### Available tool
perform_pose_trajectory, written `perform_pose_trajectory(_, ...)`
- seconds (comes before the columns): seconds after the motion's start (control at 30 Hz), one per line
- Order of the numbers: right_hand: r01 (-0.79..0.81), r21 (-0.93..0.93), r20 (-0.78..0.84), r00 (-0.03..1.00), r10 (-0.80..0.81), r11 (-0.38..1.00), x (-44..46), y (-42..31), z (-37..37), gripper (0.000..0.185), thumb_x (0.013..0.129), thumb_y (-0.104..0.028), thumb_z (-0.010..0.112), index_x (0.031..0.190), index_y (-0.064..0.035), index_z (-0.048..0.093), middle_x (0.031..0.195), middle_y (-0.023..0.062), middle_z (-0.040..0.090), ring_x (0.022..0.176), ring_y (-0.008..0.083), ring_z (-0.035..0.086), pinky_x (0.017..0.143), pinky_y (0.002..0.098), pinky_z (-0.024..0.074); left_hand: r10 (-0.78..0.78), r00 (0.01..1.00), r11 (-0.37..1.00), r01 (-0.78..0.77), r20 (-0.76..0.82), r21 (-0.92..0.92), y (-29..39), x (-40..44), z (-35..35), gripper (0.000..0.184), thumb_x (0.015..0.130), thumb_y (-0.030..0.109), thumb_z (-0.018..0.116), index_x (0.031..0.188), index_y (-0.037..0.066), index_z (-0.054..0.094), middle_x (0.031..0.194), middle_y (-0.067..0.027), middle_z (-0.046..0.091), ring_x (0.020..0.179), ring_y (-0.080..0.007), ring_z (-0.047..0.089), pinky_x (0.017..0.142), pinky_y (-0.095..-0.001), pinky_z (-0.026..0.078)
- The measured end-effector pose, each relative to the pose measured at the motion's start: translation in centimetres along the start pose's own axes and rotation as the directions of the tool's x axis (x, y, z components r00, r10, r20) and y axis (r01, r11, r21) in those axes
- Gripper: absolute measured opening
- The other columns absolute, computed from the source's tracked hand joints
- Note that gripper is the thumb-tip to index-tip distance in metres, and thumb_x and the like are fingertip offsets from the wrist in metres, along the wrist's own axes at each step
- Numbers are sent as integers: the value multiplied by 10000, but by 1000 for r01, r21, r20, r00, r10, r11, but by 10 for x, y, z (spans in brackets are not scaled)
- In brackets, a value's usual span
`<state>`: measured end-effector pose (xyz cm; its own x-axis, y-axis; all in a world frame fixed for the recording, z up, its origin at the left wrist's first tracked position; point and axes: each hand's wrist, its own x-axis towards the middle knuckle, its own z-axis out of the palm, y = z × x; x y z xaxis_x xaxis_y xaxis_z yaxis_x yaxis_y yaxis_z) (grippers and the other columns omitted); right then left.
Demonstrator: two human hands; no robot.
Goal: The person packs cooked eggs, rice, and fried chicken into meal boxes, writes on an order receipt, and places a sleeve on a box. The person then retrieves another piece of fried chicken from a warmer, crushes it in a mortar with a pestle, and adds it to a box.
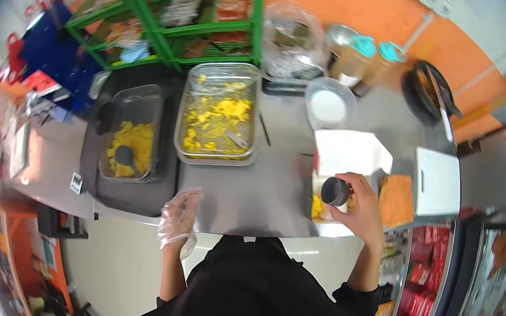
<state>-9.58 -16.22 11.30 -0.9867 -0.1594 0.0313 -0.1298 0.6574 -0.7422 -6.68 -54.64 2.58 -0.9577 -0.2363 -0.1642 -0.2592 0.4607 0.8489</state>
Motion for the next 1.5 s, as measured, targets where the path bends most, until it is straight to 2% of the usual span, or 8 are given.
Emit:
perform_pose_trajectory(0.2, 355, 77, 50, 932, -359, 932, 126, -62, 104, 589, 658, 16, 725, 1204, -80, 522, 1152, 144, 522, 1033, 363, 569, 853, 398, 496, -93, 993, 920, 116, 77, -375, -3, 24, -5, 302, 921, 246, 603, 1125, 24, 623, 916, -38, 683, 744, -85, 560, 691, -238, 463)
perform_pose_trajectory(0.33, 333, -138, 65, 943, -326, 933, 223, -38, 179, 597, 670, 30, 705, 1213, -146, 533, 1146, 178, 474, 992, 400, 582, 824, 445, 512, -109, 987, 906, 147, 117, -397, -1, 37, -6, 357, 909, 250, 599, 1191, 31, 590, 978, -28, 682, 678, -66, 510, 589, -217, 446)
perform_pose_trajectory(0.37, 309, -256, 72, 951, -301, 916, 238, -36, 192, 599, 682, 25, 696, 1225, -166, 532, 1136, 190, 466, 975, 406, 591, 817, 457, 519, -170, 975, 886, 215, 144, -411, 0, 38, -9, 333, 920, 255, 594, 1164, 28, 612, 961, -64, 688, 889, -119, 609, 799, -263, 468)
perform_pose_trajectory(0.47, 269, -445, 155, 963, -223, 854, 263, -42, 224, 609, 719, 2, 672, 1270, -213, 526, 1151, 196, 450, 940, 402, 608, 800, 458, 532, -216, 963, 856, 267, 164, -442, -14, 39, -13, 343, 918, 244, 592, 1181, 25, 606, 979, -70, 685, 893, -123, 609, 808, -269, 468)
perform_pose_trajectory(0.53, 288, -454, 216, 954, -209, 843, 261, -45, 232, 587, 789, -20, 622, 1328, -213, 497, 1155, 197, 444, 929, 399, 612, 797, 454, 533, -187, 976, 876, 218, 114, -431, -33, 38, -6, 356, 923, 250, 590, 1203, 30, 577, 973, -26, 672, 700, -50, 504, 637, -203, 439)
perform_pose_trajectory(0.93, 254, -446, -306, 858, -413, 858, 247, -39, 246, 116, 850, -69, 620, 921, 20, 599, 903, 171, 548, 763, 383, 596, 645, 468, 471, -77, 982, 826, 160, 173, -541, -56, 46, -18, 336, 922, 222, 597, 1198, 33, 573, 963, -27, 654, 699, -40, 502, 609, -206, 435)
perform_pose_trajectory(1.23, 191, -686, -130, 917, -376, 702, 256, -27, 281, 74, 830, -26, 587, 894, 7, 571, 921, 173, 575, 787, 348, 633, 625, 435, 528, -67, 986, 853, 137, 155, -504, -65, 41, -20, 334, 909, 245, 626, 1181, 54, 597, 1019, -49, 636, 846, -97, 580, 684, -249, 497)
perform_pose_trajectory(1.5, 273, -498, 59, 958, -282, 823, 236, -69, 287, 113, 813, -42, 593, 905, 17, 563, 938, 199, 574, 795, 404, 611, 695, 466, 519, -33, 982, 849, 125, 185, -513, -60, 37, -35, 320, 891, 160, 606, 1193, 59, 579, 1143, -111, 620, 967, -192, 618, 877, -328, 487)
